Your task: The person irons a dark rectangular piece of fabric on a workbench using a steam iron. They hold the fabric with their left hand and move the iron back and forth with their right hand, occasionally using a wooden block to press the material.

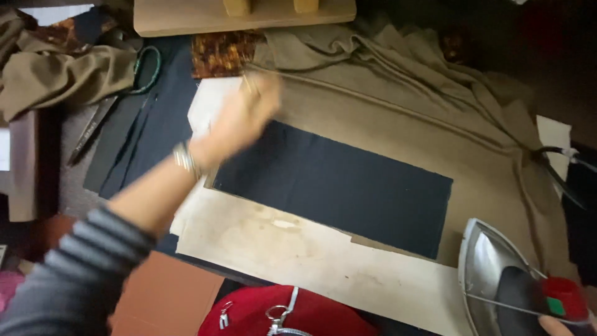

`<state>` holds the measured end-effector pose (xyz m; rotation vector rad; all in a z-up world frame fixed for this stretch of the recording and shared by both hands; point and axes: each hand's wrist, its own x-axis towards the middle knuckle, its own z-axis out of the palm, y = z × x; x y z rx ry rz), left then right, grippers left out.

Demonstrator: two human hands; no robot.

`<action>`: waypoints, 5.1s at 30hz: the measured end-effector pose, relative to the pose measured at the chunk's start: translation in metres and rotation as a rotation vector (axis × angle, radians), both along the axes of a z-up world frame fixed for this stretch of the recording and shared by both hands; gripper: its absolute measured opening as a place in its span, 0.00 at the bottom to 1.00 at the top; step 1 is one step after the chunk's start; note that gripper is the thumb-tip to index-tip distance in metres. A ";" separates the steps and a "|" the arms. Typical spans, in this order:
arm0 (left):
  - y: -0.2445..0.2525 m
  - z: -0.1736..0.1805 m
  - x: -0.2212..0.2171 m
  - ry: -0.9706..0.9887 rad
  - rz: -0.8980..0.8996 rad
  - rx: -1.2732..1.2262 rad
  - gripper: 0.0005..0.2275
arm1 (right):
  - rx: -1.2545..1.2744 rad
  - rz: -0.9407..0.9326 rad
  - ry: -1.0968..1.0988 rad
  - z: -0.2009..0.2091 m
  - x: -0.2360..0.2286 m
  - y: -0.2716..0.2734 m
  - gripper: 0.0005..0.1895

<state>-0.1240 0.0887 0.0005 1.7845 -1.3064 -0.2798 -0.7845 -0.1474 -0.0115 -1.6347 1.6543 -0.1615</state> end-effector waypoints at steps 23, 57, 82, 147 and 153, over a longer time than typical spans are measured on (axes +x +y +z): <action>0.105 -0.056 -0.120 -0.313 0.246 0.164 0.16 | 0.245 0.877 0.934 0.081 0.111 0.069 0.28; 0.214 -0.054 -0.053 -0.331 0.916 0.069 0.18 | -0.269 1.075 0.909 0.097 0.296 0.048 0.33; 0.102 -0.078 -0.098 -0.428 0.211 0.126 0.19 | -0.138 1.023 0.686 0.089 0.313 0.050 0.24; 0.177 -0.104 -0.076 -0.509 0.388 0.163 0.13 | -0.189 0.977 0.696 0.092 0.438 0.163 0.30; 0.177 -0.105 -0.075 -0.491 0.403 0.149 0.12 | -0.198 0.999 0.681 0.094 0.460 0.179 0.30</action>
